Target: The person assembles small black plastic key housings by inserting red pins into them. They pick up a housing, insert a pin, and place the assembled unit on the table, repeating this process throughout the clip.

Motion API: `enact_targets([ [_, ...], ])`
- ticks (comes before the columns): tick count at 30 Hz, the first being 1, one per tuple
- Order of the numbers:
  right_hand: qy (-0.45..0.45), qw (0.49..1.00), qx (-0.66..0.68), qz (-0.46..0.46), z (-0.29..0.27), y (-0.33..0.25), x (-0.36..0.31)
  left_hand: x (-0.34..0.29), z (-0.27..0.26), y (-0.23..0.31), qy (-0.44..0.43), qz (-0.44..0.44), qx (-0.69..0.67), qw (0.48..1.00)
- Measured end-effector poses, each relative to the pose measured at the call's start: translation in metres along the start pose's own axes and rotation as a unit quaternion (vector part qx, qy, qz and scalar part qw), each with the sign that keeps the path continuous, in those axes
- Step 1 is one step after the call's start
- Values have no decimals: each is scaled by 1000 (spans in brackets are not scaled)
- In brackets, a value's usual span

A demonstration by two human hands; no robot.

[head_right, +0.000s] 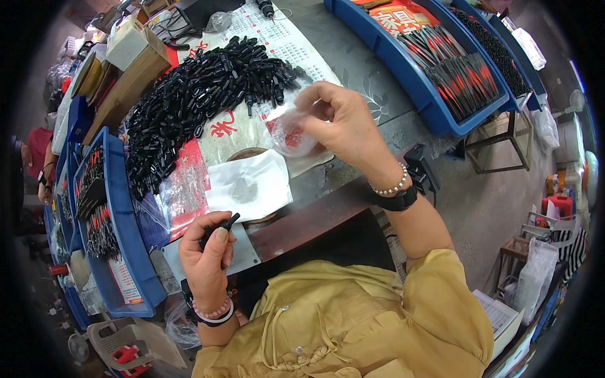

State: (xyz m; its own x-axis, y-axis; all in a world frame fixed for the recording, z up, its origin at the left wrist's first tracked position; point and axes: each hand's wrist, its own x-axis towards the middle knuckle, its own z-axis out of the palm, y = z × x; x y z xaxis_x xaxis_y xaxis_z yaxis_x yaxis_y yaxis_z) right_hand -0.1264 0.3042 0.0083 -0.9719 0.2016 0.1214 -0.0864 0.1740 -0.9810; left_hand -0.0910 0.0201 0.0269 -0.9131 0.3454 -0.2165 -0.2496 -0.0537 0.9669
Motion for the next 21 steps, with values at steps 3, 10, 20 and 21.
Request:
enact_targets([
  [3,13,998,51,22,5,-4,-2,1,-1,1,2,8,10,1000],
  [10,-13,997,71,32,10,-17,-16,12,-2,12,33,162,247,955],
  [20,-24,988,142,54,16,-21,-50,46,11,11,-39,287,635,716],
  [21,-27,990,127,51,16,-21,-52,47,12,10,-47,278,661,696],
])
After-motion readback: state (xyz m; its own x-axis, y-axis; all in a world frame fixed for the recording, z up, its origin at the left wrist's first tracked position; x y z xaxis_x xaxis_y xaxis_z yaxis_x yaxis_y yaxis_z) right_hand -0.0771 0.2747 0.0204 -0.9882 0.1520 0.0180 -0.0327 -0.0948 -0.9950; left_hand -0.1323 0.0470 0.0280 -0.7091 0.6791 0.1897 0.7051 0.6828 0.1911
